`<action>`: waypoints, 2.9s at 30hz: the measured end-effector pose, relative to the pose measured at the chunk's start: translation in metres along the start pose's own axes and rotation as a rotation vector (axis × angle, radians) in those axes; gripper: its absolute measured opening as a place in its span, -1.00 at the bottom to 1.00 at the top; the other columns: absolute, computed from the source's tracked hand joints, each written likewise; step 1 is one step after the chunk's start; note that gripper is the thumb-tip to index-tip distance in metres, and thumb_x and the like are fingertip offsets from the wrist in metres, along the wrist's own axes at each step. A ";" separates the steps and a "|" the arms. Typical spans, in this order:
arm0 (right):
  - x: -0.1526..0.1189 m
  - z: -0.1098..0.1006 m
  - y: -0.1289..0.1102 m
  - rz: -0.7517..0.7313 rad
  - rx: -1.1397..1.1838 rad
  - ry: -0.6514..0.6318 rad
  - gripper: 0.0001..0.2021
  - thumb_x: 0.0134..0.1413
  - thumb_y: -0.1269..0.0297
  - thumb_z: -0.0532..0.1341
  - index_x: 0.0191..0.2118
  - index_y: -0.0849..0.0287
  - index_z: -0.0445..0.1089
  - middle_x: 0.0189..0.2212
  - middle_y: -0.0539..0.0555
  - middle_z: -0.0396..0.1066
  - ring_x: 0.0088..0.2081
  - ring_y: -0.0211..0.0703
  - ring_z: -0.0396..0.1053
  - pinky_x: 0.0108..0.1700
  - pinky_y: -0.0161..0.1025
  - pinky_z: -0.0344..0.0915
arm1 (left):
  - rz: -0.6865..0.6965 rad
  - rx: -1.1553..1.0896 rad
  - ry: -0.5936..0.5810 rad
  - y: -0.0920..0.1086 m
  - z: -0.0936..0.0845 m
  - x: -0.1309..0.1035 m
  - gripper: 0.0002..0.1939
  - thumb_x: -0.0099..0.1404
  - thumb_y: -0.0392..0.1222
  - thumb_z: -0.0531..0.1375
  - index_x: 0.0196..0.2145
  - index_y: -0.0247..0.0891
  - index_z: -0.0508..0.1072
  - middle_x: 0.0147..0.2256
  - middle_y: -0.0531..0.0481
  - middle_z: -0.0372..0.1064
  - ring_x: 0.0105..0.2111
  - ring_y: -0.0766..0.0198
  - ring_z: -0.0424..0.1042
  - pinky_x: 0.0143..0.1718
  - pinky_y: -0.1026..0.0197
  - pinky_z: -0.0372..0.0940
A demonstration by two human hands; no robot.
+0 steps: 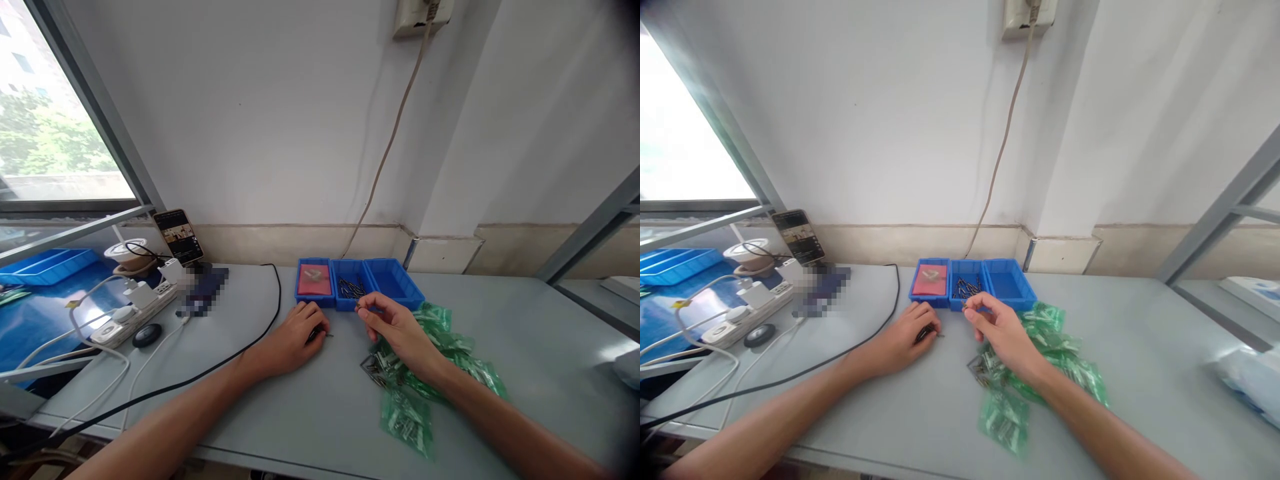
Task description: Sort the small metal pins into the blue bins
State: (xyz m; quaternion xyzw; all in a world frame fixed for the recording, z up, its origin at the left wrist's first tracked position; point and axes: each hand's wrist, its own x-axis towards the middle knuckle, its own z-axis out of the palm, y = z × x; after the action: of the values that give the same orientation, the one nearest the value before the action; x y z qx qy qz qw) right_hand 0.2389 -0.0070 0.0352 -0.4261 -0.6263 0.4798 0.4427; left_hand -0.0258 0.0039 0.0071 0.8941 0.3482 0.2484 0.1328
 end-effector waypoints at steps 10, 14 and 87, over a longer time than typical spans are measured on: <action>0.008 -0.001 -0.001 0.156 0.155 0.169 -0.52 0.20 -0.26 0.35 -0.32 0.12 0.41 -0.54 -0.10 0.33 -0.63 -0.31 0.18 -0.62 -0.34 0.11 | 0.000 0.059 -0.022 0.005 -0.011 -0.004 -0.81 0.47 -0.16 0.26 0.00 -0.15 0.42 -0.01 -0.10 0.38 -0.02 0.04 0.33 0.09 -0.01 0.29; 0.009 -0.005 -0.001 0.095 0.076 0.228 -0.50 0.26 -0.24 0.29 0.02 0.10 0.47 -0.33 0.03 0.52 -0.54 -0.21 0.32 -0.56 -0.26 0.25 | 0.001 0.035 -0.023 0.002 -0.009 -0.004 -0.89 0.51 -0.23 0.19 -0.02 -0.15 0.41 -0.03 -0.09 0.37 -0.02 0.06 0.33 0.08 0.01 0.29; 0.010 -0.023 -0.012 0.137 0.146 -0.082 -0.57 0.32 -0.19 0.32 -0.13 0.14 0.48 -0.44 -0.08 0.33 -0.50 -0.30 0.26 -0.46 -0.32 0.25 | 0.064 0.039 -0.101 0.014 0.004 0.018 -0.67 0.55 0.06 0.23 0.15 -0.11 0.43 0.08 -0.09 0.38 0.01 0.05 0.32 0.11 0.00 0.23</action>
State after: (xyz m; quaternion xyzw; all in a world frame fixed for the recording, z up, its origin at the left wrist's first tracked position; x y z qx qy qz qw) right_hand 0.2570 0.0051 0.0512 -0.4145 -0.5768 0.5703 0.4126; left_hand -0.0042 0.0057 0.0161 0.9186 0.3172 0.2003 0.1247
